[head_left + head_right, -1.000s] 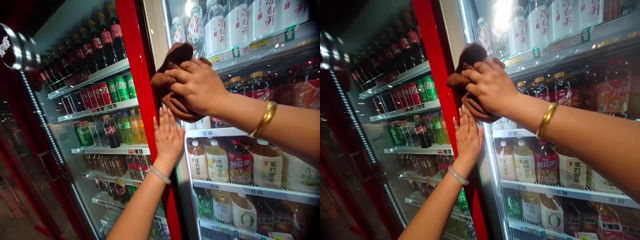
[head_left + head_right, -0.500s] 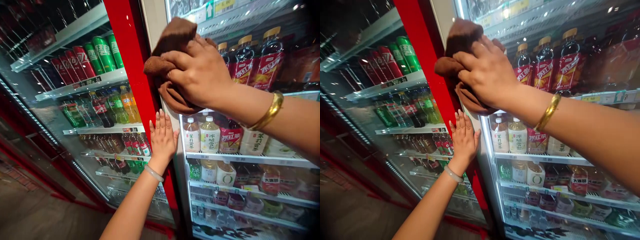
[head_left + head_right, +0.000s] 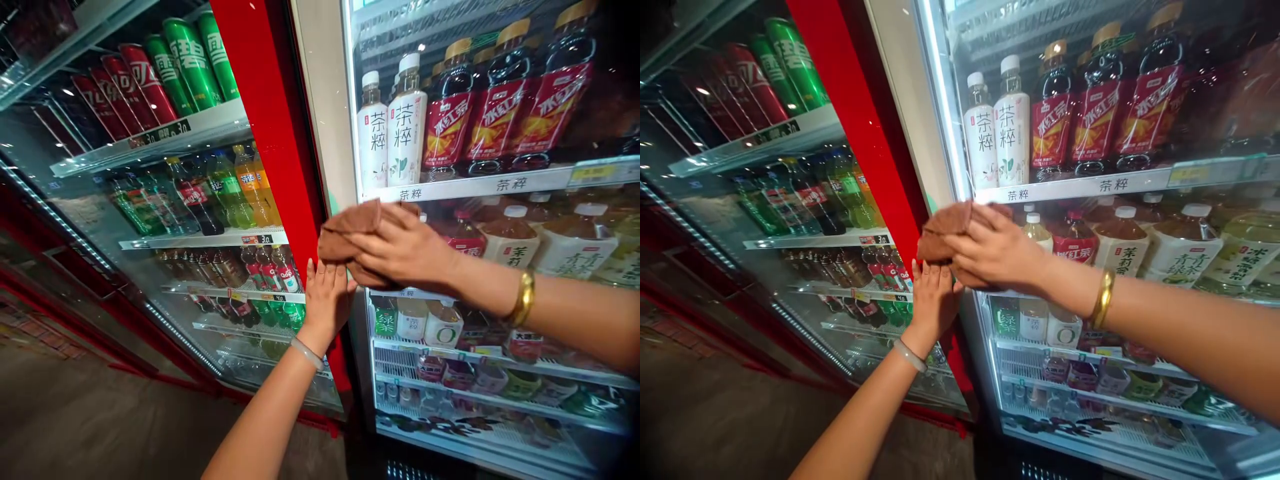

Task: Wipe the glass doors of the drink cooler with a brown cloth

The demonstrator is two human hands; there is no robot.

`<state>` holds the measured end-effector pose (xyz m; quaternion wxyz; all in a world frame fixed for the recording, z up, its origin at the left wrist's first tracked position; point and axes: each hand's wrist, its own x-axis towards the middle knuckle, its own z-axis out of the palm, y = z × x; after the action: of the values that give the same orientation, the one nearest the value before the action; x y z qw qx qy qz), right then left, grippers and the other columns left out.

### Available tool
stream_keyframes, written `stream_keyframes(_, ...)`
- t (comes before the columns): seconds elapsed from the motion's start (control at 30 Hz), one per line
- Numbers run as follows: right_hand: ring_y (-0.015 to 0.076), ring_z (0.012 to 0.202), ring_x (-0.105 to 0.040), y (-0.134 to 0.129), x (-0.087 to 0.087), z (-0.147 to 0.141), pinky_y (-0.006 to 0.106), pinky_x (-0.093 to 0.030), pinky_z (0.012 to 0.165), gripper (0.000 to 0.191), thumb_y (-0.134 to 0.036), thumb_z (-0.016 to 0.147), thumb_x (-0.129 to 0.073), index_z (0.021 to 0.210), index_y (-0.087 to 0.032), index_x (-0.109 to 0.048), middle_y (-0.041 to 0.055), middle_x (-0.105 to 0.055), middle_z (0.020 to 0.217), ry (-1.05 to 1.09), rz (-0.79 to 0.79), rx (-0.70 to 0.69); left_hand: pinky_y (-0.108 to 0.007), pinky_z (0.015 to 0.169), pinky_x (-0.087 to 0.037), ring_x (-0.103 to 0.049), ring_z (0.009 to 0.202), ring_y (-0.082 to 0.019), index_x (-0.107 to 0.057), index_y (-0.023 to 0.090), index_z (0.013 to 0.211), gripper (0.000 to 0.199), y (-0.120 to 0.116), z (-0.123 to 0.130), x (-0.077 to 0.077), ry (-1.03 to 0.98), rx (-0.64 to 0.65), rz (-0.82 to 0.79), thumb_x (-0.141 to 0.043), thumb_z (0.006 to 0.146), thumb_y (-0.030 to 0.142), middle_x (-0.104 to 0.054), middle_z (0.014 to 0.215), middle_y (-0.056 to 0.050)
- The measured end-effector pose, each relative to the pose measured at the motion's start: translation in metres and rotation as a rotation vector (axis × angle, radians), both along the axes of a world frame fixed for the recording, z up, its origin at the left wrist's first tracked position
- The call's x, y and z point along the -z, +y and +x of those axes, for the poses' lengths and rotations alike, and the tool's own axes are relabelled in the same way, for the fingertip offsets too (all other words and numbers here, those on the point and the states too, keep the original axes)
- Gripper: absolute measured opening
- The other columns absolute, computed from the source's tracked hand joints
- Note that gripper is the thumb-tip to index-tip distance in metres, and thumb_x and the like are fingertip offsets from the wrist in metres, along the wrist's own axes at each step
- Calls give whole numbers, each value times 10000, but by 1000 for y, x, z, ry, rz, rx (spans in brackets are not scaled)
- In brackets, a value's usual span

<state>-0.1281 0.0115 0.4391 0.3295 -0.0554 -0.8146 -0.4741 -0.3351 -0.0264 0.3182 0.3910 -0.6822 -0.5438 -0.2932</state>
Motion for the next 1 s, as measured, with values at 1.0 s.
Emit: stream_keyframes(1.0,207,1087,-593,-18,107,-12,473,-359,1231,179,-244,916,-751,1064,-340,-784,-56,-781,1164,389,-128,78,-680,1307,-110,-500,1474,-359,-555,104,1478,484,-1,11,64,-66,107,19,-521,1019,254,-650,1442,-222)
